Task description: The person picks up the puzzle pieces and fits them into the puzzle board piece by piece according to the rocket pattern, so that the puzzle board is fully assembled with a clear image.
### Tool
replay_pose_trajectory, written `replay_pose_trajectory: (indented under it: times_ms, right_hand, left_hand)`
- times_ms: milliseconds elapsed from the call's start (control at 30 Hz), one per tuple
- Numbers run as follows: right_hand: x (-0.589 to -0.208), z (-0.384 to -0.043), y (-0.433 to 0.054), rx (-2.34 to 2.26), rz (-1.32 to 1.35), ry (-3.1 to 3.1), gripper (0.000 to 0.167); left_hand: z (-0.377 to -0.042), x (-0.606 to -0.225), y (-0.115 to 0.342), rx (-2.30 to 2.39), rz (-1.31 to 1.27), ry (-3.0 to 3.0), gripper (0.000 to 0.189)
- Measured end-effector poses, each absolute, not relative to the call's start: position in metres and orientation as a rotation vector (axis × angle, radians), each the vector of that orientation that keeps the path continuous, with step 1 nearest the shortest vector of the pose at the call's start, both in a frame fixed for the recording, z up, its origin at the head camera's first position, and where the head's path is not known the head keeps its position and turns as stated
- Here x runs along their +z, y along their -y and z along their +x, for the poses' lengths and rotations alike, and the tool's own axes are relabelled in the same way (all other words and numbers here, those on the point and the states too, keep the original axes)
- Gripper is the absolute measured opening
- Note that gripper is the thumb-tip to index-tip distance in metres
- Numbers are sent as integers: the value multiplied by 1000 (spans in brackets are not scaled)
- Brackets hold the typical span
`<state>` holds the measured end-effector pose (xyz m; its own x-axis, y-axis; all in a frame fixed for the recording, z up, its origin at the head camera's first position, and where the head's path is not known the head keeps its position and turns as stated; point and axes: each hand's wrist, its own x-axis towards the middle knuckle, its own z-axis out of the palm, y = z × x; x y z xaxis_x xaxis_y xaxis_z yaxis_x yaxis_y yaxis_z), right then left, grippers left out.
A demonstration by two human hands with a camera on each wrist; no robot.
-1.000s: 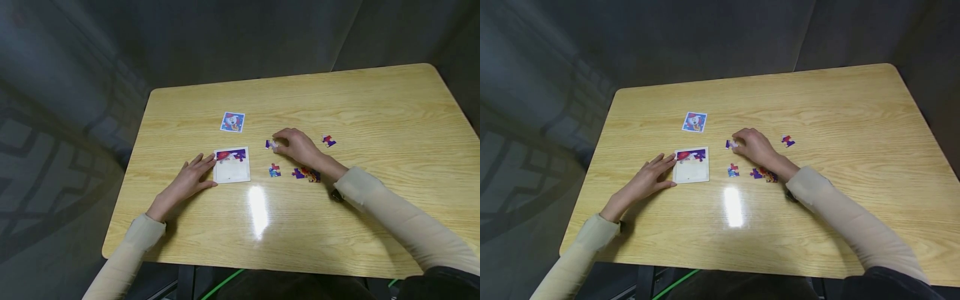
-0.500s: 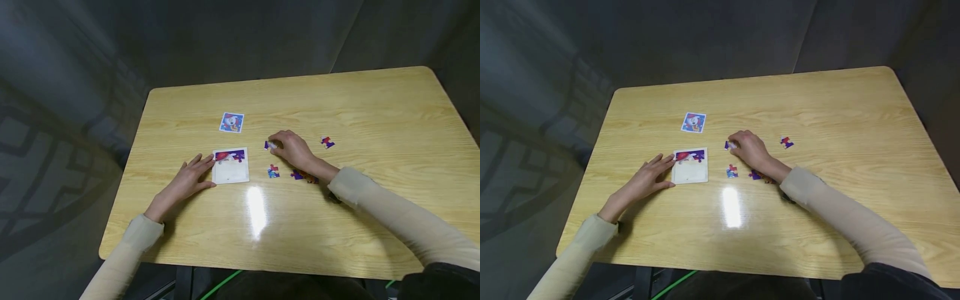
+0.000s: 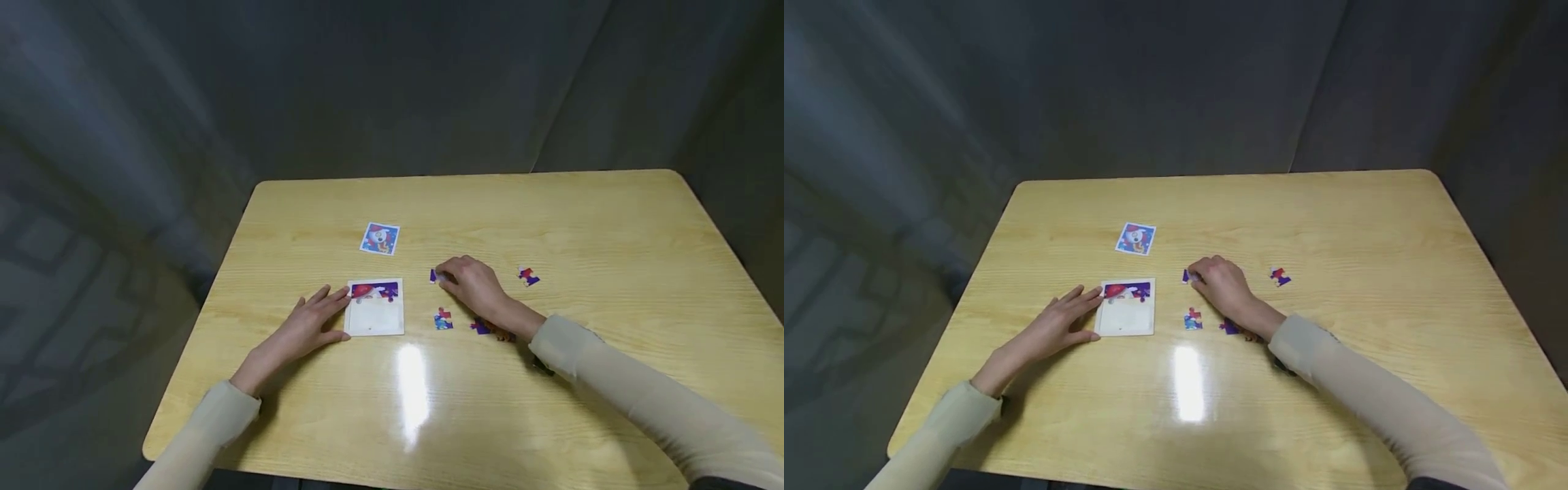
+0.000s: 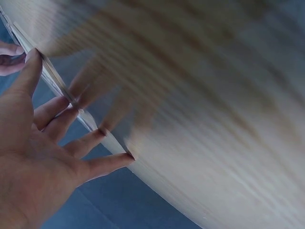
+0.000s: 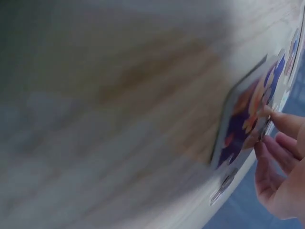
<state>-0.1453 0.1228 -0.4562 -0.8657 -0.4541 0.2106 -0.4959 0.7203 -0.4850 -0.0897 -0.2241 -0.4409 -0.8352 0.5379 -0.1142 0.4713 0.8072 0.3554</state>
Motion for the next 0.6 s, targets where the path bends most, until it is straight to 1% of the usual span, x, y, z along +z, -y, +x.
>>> replay_pose_trajectory:
  times_ms: [333, 600]
  right_hand:
    - [-469, -145, -128, 905, 745, 2840, 28]
    - [-472, -150, -127, 884, 781, 2775, 27]
  left_hand:
    - [-92, -455, 218, 481, 806, -2797, 68]
    - [-99, -462, 212, 501, 815, -2800, 70]
